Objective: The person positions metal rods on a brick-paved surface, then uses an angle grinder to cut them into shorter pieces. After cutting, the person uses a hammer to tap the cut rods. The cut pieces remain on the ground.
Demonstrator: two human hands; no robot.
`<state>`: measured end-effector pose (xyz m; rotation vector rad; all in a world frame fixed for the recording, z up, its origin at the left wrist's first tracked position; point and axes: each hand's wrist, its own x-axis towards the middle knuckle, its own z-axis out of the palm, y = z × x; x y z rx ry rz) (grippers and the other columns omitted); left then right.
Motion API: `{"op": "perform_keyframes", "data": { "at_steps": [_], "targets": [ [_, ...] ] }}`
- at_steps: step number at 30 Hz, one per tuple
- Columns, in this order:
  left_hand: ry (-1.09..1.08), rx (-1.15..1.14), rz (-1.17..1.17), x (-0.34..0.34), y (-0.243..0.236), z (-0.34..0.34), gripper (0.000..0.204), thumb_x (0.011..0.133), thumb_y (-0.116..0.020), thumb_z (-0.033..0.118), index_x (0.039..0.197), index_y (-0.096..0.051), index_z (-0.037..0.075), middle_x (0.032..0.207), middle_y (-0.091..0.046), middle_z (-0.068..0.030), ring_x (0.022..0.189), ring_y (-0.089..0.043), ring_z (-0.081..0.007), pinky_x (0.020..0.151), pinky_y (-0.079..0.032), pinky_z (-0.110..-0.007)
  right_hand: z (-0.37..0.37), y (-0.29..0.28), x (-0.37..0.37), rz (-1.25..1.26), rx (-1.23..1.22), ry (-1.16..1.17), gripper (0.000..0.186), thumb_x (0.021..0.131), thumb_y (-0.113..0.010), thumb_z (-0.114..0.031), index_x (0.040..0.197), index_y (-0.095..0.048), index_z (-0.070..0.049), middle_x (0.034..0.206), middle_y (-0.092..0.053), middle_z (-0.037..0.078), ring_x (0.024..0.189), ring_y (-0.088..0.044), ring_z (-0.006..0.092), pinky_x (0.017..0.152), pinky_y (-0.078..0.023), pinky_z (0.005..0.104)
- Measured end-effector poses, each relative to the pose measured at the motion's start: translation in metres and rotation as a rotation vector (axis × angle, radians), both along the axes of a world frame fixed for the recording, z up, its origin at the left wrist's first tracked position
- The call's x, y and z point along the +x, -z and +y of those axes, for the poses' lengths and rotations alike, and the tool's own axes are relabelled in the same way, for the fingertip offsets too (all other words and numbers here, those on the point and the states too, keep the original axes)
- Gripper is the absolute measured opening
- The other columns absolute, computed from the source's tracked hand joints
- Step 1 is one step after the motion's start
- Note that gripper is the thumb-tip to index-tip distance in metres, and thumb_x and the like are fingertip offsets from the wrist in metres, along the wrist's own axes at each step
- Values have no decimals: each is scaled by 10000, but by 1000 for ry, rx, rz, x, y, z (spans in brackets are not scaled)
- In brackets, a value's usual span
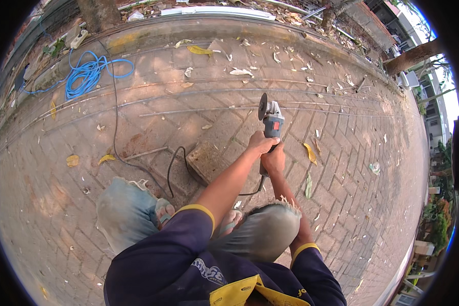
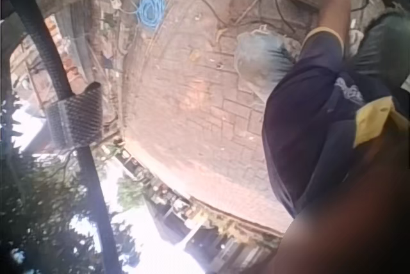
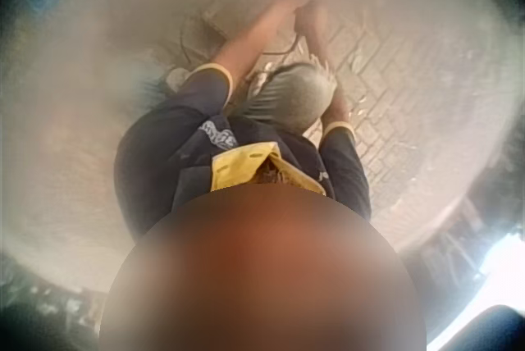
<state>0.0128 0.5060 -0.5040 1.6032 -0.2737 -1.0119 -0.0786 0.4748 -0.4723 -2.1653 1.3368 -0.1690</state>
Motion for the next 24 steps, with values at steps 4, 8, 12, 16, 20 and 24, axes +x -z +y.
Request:
{"op": "perform_keyframes", "data": {
  "at_steps": [4,8,12,16,20,24],
  "targets": [
    [-64,123,-10,4,5,0,535,701,-783,346,996,-680,-89,1015,-679,-252,931,-675,-323,790,-516,-386,-1,-5,11,154,27,-53,580,750,-713,-389,1104,-503,21,1048,-648,256,1016,-630,426,821,-506,505],
    [-50,91,-61,15,16,10,576,671,-783,432,949,-695,-65,981,-687,-259,924,-682,-344,802,-526,-404,-2,-1,24,185,10,-64,579,732,-731,-399,1082,-516,9,1067,-649,244,1024,-631,414,835,-506,498],
    [545,261,-61,65,6,35,629,655,-784,491,999,-694,-29,999,-697,-223,969,-675,-336,820,-527,-403,-21,-1,36,270,21,-171,627,690,-763,-403,1099,-519,5,1079,-647,235,1028,-633,397,849,-506,481],
    [948,679,-859,170,-13,99,400,758,-762,281,1054,-695,20,1120,-668,-181,1059,-643,-325,865,-519,-432,-44,-1,51,324,87,-212,662,653,-758,-335,1159,-527,24,1067,-644,230,1036,-635,372,862,-506,452],
    [655,773,-1071,246,11,180,218,777,-669,94,985,-701,34,1124,-657,-167,1053,-644,-330,823,-535,-435,-57,2,63,344,55,-312,634,641,-722,-311,1113,-552,77,1044,-655,251,996,-653,369,834,-521,439],
    [481,674,-1131,271,64,222,203,782,-648,92,974,-713,88,999,-684,-156,963,-667,-345,798,-544,-434,-61,4,72,342,108,-301,657,612,-723,-308,1114,-562,85,1036,-655,264,984,-656,374,830,-525,430]
  ]
}}
